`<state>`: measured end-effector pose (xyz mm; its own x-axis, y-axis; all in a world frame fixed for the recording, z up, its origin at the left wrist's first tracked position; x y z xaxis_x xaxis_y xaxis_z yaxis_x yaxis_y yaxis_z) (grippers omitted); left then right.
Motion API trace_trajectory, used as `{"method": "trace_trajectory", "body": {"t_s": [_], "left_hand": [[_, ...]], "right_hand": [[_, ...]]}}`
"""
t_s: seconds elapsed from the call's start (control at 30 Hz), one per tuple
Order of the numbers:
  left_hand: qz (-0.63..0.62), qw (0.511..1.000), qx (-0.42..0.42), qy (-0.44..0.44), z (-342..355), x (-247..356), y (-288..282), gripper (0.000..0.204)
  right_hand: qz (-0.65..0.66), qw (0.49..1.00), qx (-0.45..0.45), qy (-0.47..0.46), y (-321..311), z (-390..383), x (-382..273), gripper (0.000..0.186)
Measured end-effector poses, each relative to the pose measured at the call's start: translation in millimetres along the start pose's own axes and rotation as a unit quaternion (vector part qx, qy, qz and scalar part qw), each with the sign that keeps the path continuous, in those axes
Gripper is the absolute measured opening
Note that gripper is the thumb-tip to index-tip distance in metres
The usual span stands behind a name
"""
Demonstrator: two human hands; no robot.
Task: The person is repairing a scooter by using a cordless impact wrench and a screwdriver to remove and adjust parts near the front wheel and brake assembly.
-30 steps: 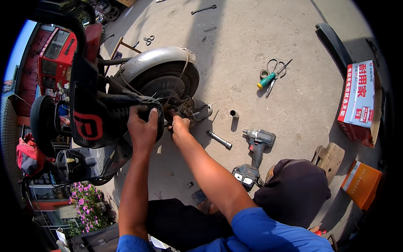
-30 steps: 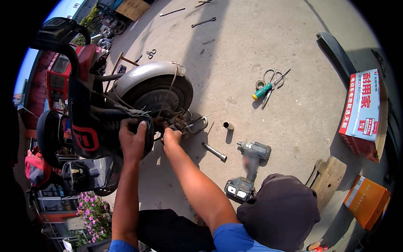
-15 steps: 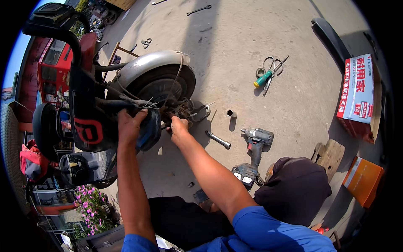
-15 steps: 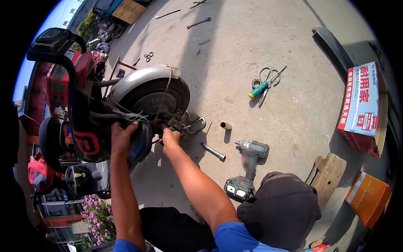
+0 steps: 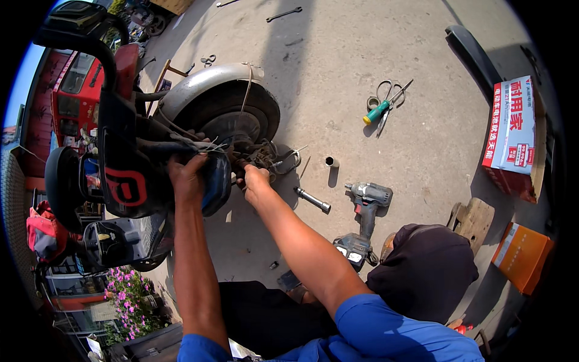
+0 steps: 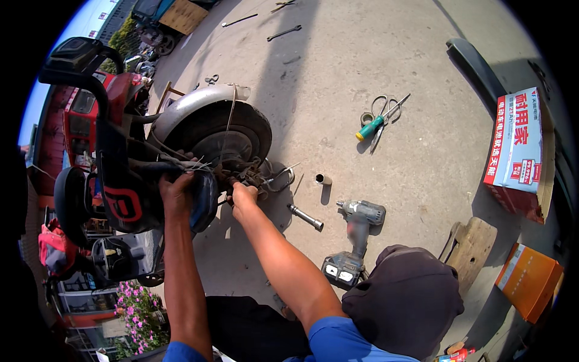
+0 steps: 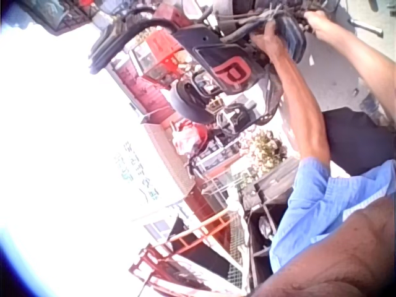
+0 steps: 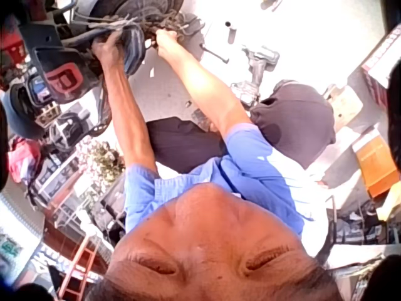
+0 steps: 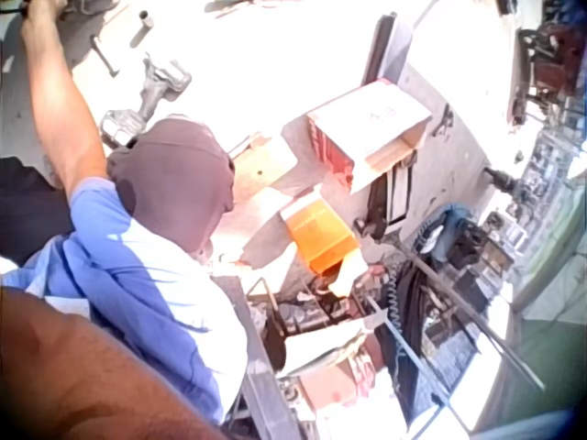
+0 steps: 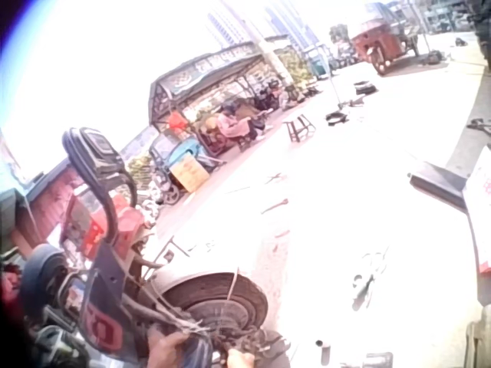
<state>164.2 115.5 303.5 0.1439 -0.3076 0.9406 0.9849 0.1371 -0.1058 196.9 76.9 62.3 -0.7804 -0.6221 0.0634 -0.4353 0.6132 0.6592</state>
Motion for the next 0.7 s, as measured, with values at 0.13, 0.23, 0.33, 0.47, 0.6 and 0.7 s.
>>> {"method": "trace_trajectory", "body": {"t_s": [0.13, 0.23, 0.33, 0.47, 0.6, 0.7], "left_hand": [[-0.029, 0.999, 0.009, 0.029, -1, 1, -3, 0.052], [-0.037, 0.999, 0.015, 0.036, -3, 2, -1, 0.053], [-0.041, 0.999, 0.012, 0.034, -4, 2, 2, 0.053], [-0.035, 0.999, 0.009, 0.038, -3, 0, 0, 0.053], [-0.035, 0.999, 0.015, 0.037, -4, 0, -1, 0.051], [-0.028, 0.999, 0.02, 0.036, -6, 1, -2, 0.049]], "right_hand": [[0.026, 0.999, -0.008, 0.034, 2, -6, 2, 0.012], [0.062, 0.996, -0.038, 0.049, 8, 4, 7, 0.011], [0.094, 0.993, -0.053, 0.047, 11, 16, 8, 0.011], [0.094, 0.994, -0.049, 0.037, 13, 16, 5, 0.014], [0.071, 0.994, -0.082, 0.018, 13, 0, 3, 0.012], [0.069, 0.991, -0.114, 0.032, 16, -8, 7, 0.013]]}}
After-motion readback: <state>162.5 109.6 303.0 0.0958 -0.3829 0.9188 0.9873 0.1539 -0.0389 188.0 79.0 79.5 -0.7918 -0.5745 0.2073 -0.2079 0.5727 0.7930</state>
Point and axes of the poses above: each hand's wrist, its own z-axis towards the middle knuckle, its own y-axis out of the palm, x = y × z, the point moved 10 cm from there along z, towards the middle knuckle, and after that the axes turned 10 degrees about y, right-handed, at the moved point
